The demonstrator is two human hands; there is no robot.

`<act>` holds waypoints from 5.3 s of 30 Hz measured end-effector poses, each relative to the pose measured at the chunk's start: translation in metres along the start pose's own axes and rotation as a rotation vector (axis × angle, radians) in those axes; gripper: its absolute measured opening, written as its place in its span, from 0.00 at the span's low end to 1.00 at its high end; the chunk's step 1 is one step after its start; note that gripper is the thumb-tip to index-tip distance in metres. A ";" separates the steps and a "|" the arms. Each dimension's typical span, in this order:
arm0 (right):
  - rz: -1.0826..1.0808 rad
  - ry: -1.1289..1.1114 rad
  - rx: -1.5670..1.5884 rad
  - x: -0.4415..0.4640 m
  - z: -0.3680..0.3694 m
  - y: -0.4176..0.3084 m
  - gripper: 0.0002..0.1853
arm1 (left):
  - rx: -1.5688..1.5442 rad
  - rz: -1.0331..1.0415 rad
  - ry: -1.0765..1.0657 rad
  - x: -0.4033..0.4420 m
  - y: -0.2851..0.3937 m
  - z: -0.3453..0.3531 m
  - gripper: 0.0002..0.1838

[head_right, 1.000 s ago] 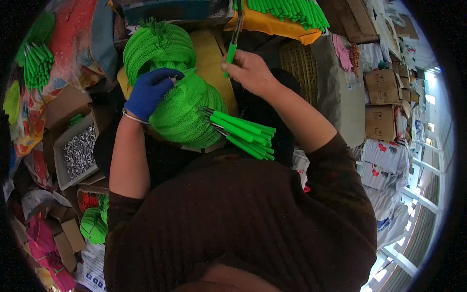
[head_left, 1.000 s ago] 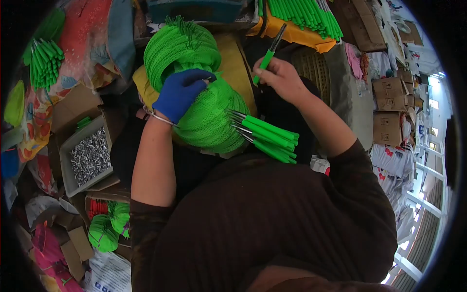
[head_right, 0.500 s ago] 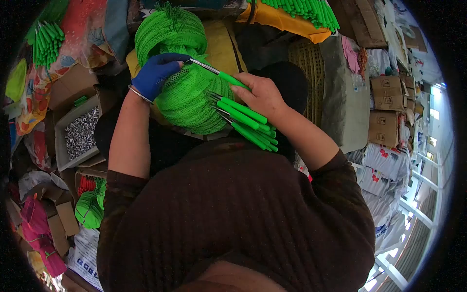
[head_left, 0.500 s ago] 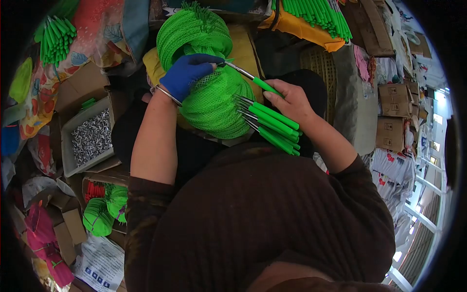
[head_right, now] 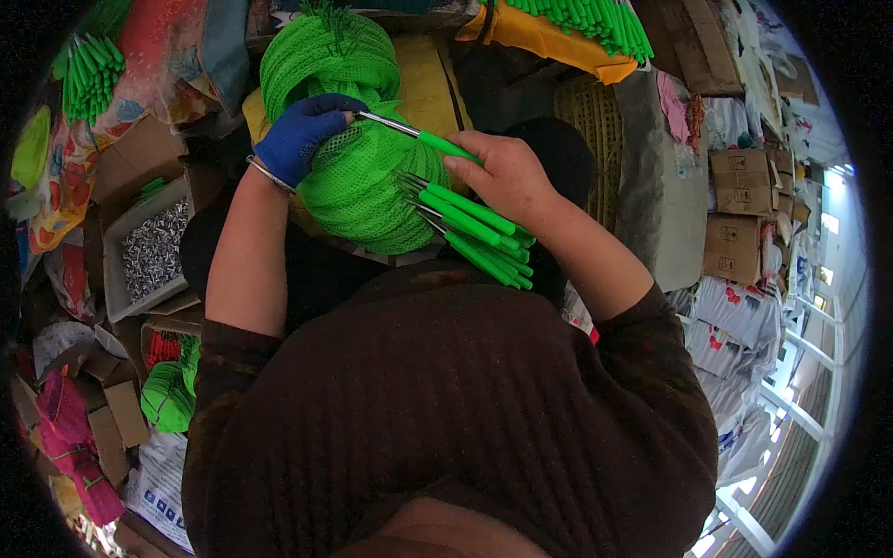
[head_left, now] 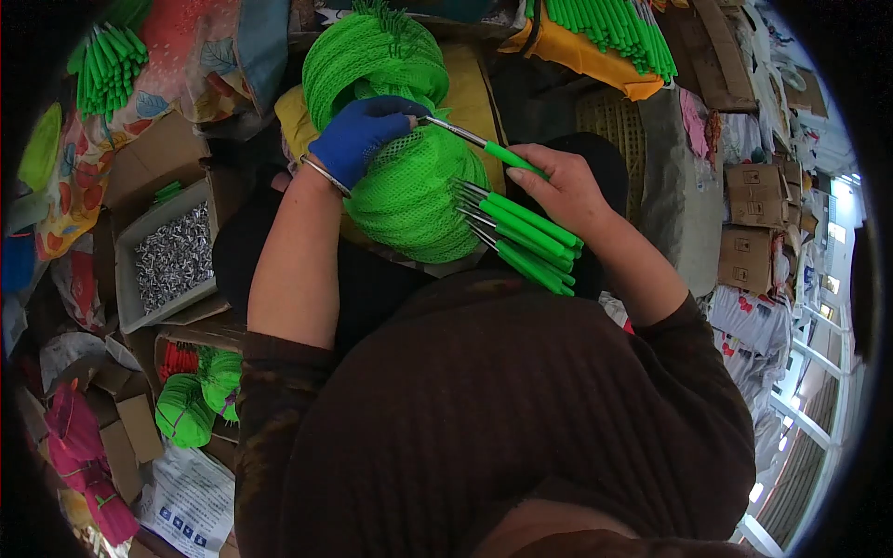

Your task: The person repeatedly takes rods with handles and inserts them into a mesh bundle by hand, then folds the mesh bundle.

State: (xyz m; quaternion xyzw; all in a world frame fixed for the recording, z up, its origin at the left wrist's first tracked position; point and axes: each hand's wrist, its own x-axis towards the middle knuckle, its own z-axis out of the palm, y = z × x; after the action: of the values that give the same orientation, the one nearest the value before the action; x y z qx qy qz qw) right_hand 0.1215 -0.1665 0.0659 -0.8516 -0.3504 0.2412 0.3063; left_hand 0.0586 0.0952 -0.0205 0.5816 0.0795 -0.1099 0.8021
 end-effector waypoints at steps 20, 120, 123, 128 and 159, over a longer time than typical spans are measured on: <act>-0.421 0.048 -0.774 0.020 -0.025 -0.052 0.14 | 0.117 0.014 -0.021 0.007 -0.014 0.000 0.13; -0.404 -0.426 -0.990 0.053 -0.011 -0.086 0.09 | 0.467 0.322 0.138 -0.001 -0.019 0.042 0.20; -0.444 -0.370 -0.785 0.053 -0.023 -0.078 0.15 | 0.629 0.396 0.223 0.003 -0.028 0.035 0.21; -0.114 -0.181 0.267 0.076 -0.085 -0.037 0.19 | 0.551 0.475 0.298 -0.004 -0.016 0.031 0.18; 0.040 0.406 0.724 0.106 -0.052 0.035 0.20 | 0.873 0.494 0.318 0.000 0.010 0.021 0.11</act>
State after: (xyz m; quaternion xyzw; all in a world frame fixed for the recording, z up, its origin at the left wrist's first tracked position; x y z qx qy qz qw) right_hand 0.2371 -0.1258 0.0571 -0.7260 -0.1588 0.1817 0.6440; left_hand 0.0617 0.0778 -0.0047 0.8727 0.0077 0.1492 0.4649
